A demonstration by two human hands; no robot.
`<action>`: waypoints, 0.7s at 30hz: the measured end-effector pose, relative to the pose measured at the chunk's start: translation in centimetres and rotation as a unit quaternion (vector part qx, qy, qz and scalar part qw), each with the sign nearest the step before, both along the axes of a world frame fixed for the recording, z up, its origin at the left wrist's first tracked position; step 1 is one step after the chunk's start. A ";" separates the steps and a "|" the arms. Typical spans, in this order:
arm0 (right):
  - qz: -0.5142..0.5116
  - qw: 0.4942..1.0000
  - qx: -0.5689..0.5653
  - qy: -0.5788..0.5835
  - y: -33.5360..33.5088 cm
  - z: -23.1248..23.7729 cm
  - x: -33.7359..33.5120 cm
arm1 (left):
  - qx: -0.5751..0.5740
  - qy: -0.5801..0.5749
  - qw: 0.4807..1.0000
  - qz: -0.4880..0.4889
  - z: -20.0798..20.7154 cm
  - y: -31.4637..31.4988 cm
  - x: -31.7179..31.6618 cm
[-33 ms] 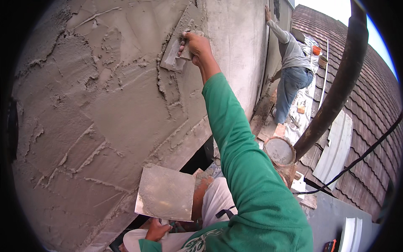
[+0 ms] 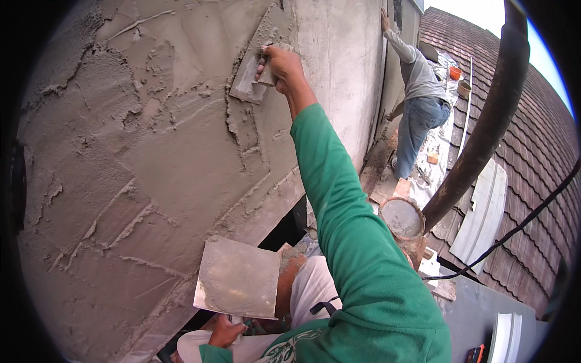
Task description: The person scoops plaster from a bucket onto a hawk and uses a trowel to apply and smooth the plaster onto an exterior wall. The person repeatedly transfers material and spreads it across the surface.
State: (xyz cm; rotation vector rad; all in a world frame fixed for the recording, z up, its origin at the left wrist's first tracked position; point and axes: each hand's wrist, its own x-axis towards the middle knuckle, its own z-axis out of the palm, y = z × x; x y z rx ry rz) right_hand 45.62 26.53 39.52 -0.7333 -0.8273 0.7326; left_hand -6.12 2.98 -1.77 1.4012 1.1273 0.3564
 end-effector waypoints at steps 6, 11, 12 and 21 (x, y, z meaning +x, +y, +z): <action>-0.012 0.999 -0.014 -0.049 -0.3 1.3 -1.7 | 0.091 -0.006 0.995 -0.037 -2.1 1.4 0.3; -0.005 0.998 -0.022 -0.063 -2.0 0.1 -5.2 | 0.195 -0.014 0.979 -0.050 -1.3 0.6 0.5; 0.006 0.995 -0.024 -0.097 -2.3 -0.2 -6.0 | 0.235 -0.002 0.969 -0.080 -1.1 0.6 0.4; 0.017 1.000 0.001 -0.015 -7.0 -12.5 -11.7 | 0.104 0.014 0.994 -0.031 -1.6 -0.4 -0.8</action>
